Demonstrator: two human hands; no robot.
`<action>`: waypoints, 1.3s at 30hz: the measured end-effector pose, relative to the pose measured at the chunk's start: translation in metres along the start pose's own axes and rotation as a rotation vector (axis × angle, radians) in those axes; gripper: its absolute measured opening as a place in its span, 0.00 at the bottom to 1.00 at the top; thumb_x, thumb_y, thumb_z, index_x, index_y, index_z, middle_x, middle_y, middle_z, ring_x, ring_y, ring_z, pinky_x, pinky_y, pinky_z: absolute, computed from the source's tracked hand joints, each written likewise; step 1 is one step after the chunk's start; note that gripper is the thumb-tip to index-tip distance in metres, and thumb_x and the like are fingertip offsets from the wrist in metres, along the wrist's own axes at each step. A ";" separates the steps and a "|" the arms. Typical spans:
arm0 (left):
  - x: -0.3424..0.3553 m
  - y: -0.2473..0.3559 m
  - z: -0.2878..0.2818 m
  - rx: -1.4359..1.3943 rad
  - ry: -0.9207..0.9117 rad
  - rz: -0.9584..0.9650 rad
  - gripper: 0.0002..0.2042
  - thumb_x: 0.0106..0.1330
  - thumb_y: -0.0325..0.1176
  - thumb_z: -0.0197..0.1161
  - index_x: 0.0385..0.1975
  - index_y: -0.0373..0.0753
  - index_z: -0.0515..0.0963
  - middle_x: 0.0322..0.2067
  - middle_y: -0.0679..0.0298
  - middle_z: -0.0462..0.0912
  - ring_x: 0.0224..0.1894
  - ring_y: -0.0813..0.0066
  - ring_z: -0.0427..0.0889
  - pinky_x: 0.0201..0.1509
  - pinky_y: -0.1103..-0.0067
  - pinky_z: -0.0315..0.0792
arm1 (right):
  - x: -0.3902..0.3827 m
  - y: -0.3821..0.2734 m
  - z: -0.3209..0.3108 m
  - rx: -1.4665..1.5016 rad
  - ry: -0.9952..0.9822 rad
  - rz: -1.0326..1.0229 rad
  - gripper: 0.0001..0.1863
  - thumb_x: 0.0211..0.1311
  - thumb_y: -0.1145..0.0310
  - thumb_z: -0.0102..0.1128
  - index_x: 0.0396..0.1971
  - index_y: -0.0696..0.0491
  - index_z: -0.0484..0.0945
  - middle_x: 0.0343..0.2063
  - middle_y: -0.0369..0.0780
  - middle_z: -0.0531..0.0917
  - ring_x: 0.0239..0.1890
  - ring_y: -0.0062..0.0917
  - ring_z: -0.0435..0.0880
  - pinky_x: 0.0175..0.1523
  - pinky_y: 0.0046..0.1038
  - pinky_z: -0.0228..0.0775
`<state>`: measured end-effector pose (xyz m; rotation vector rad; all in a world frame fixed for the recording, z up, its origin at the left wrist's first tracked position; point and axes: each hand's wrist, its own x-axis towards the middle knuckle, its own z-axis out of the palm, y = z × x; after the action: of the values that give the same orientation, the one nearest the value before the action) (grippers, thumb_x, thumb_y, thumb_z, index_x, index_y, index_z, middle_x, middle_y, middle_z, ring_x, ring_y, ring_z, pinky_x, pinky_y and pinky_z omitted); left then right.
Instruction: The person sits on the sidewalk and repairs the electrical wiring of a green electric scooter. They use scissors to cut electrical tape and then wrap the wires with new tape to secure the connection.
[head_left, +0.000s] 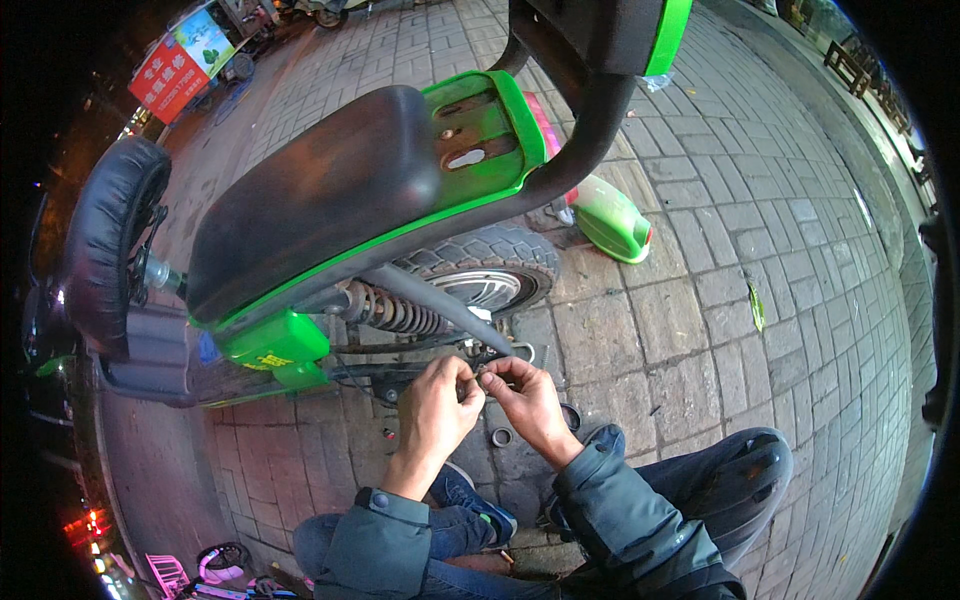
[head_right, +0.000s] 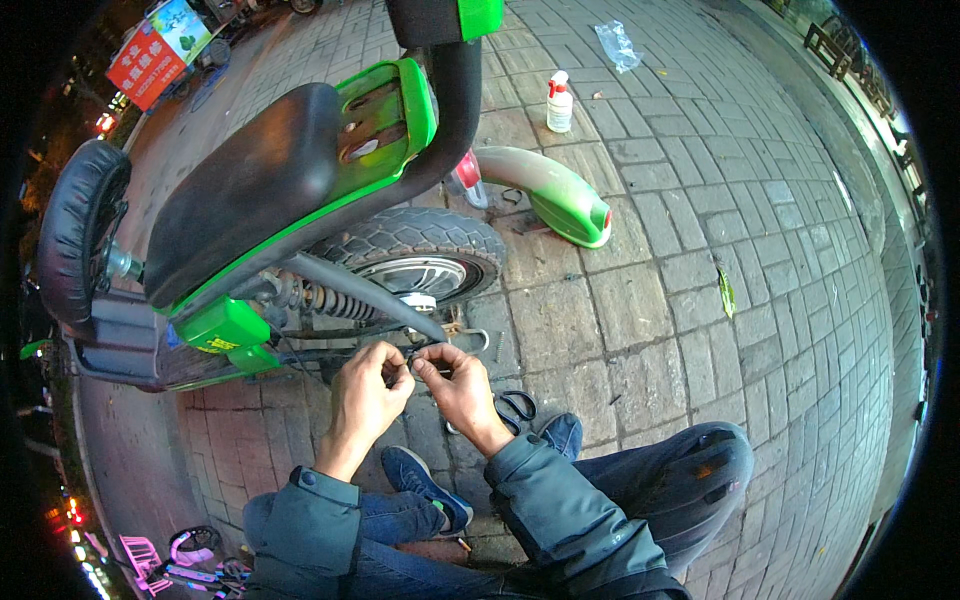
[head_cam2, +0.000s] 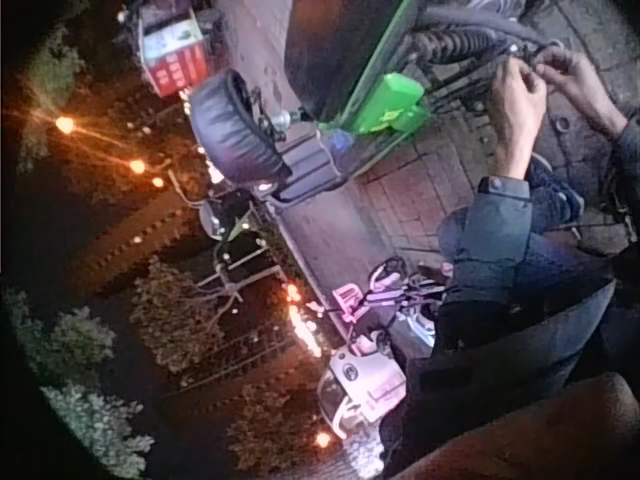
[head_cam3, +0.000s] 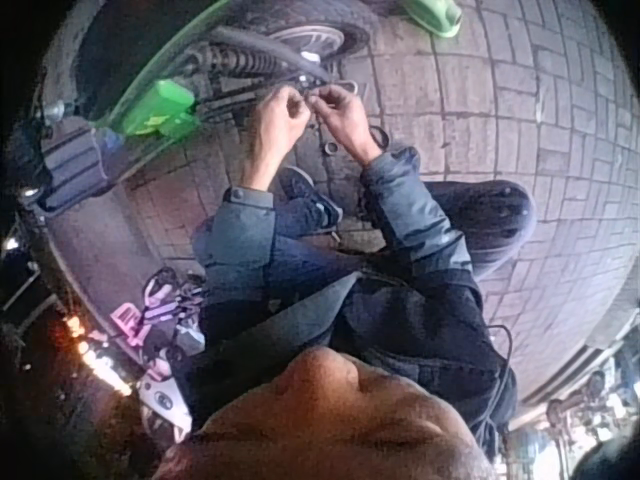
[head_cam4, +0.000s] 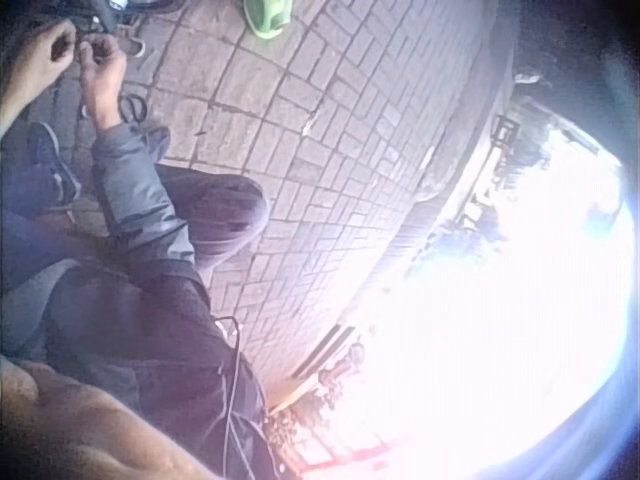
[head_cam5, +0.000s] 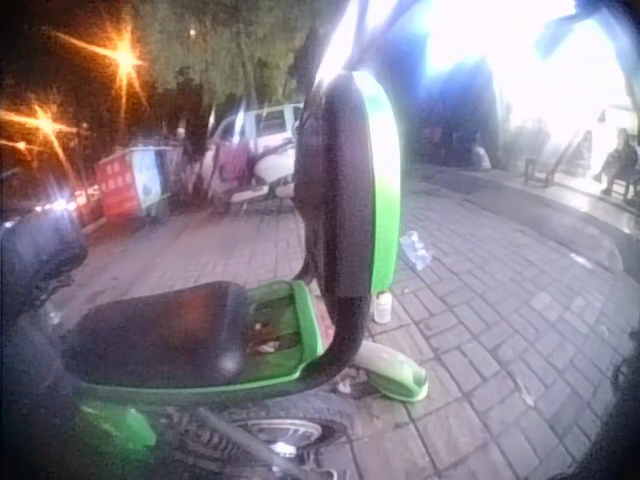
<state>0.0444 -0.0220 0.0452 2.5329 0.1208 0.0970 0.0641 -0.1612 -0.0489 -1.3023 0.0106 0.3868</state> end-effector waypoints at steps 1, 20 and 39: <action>0.000 0.000 0.000 -0.030 -0.007 -0.033 0.06 0.59 0.27 0.67 0.31 0.37 0.76 0.30 0.57 0.82 0.32 0.56 0.85 0.35 0.65 0.77 | 0.000 0.002 0.001 -0.021 0.037 0.007 0.09 0.65 0.69 0.68 0.40 0.60 0.83 0.30 0.34 0.86 0.32 0.13 0.80 0.38 0.21 0.73; -0.029 -0.032 -0.056 -0.254 -0.601 0.013 0.21 0.64 0.31 0.69 0.57 0.44 0.78 0.55 0.60 0.81 0.55 0.65 0.80 0.53 0.70 0.75 | -0.058 -0.017 0.029 -0.142 0.278 -0.004 0.11 0.65 0.69 0.66 0.41 0.61 0.83 0.28 0.37 0.85 0.28 0.15 0.80 0.36 0.22 0.74; -0.029 -0.051 -0.035 -0.466 -0.315 0.026 0.03 0.64 0.23 0.68 0.36 0.33 0.84 0.45 0.63 0.79 0.40 0.77 0.81 0.39 0.80 0.79 | -0.041 0.009 0.042 0.605 -0.004 0.481 0.09 0.69 0.61 0.66 0.40 0.50 0.85 0.36 0.31 0.85 0.34 0.14 0.77 0.41 0.18 0.65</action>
<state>0.0090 0.0368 0.0437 2.0530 -0.0560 -0.2378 0.0146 -0.1308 -0.0367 -0.6872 0.4142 0.7310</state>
